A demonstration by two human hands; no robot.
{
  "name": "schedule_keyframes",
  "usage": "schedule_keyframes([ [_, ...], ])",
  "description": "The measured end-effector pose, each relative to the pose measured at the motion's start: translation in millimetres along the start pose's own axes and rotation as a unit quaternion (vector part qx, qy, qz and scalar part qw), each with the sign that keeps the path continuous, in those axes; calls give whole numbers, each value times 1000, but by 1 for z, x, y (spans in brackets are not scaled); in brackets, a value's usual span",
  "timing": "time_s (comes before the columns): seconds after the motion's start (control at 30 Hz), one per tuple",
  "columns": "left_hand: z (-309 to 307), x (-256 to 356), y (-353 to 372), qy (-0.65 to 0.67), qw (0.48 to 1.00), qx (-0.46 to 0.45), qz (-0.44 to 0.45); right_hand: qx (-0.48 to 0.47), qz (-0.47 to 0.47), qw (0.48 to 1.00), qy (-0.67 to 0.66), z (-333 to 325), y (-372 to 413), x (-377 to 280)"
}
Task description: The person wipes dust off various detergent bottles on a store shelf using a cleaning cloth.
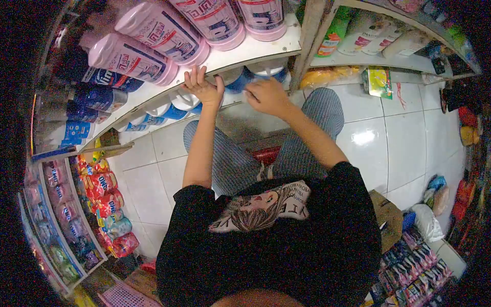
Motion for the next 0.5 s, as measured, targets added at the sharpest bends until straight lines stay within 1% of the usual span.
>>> schedule_keyframes([
  [0.03, -5, 2, -1, -1, 1000, 3, -1, -129, 160, 976, -68, 35, 17, 38],
  [0.07, -8, 4, -3, 11, 999, -26, -21, -128, 158, 977, -65, 53, 26, 56],
  [0.1, -8, 6, -6, 26, 997, -55, -38, -63, 238, 958, -147, 70, 36, 95],
  [0.13, -14, 11, -11, 30, 998, -53, -35, 5, 312, 923, -226, 78, 43, 127],
  [0.17, -16, 12, -12, 37, 995, -78, -52, 6, 313, 923, -224, 82, 40, 135],
  [0.2, -17, 13, -12, 42, 991, -103, -69, 69, 306, 906, -282, 76, 36, 139],
  [0.23, -22, 15, -14, 41, 991, -102, -71, 129, 296, 884, -339, 71, 32, 144],
  [0.27, -23, 16, -16, 48, 989, -118, -72, 127, 291, 886, -339, 70, 23, 145],
  [0.3, -23, 16, -17, 53, 987, -131, -73, 100, 332, 856, -383, 79, 16, 151],
  [0.33, -26, 15, -18, 47, 988, -126, -78, 70, 371, 823, -425, 90, 13, 152],
  [0.37, -25, 15, -18, 57, 986, -137, -79, 64, 364, 826, -426, 88, 8, 148],
  [0.43, -26, 13, -17, 61, 984, -147, -82, 34, 354, 761, -542, 97, 4, 135],
  [0.47, -22, 12, -15, 64, 982, -157, -83, 50, 335, 779, -528, 85, 3, 127],
  [0.5, -19, 11, -14, 69, 981, -165, -81, 48, 331, 780, -529, 87, 1, 124],
])
Point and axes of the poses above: each hand's wrist, its own y-axis away from the middle knuckle, its own z-axis out of the palm, x = y × z, the point moved 10 cm from there along -y, towards the middle knuckle, and after that the axes turned 4 degrees about y, right-handed, at the moved point
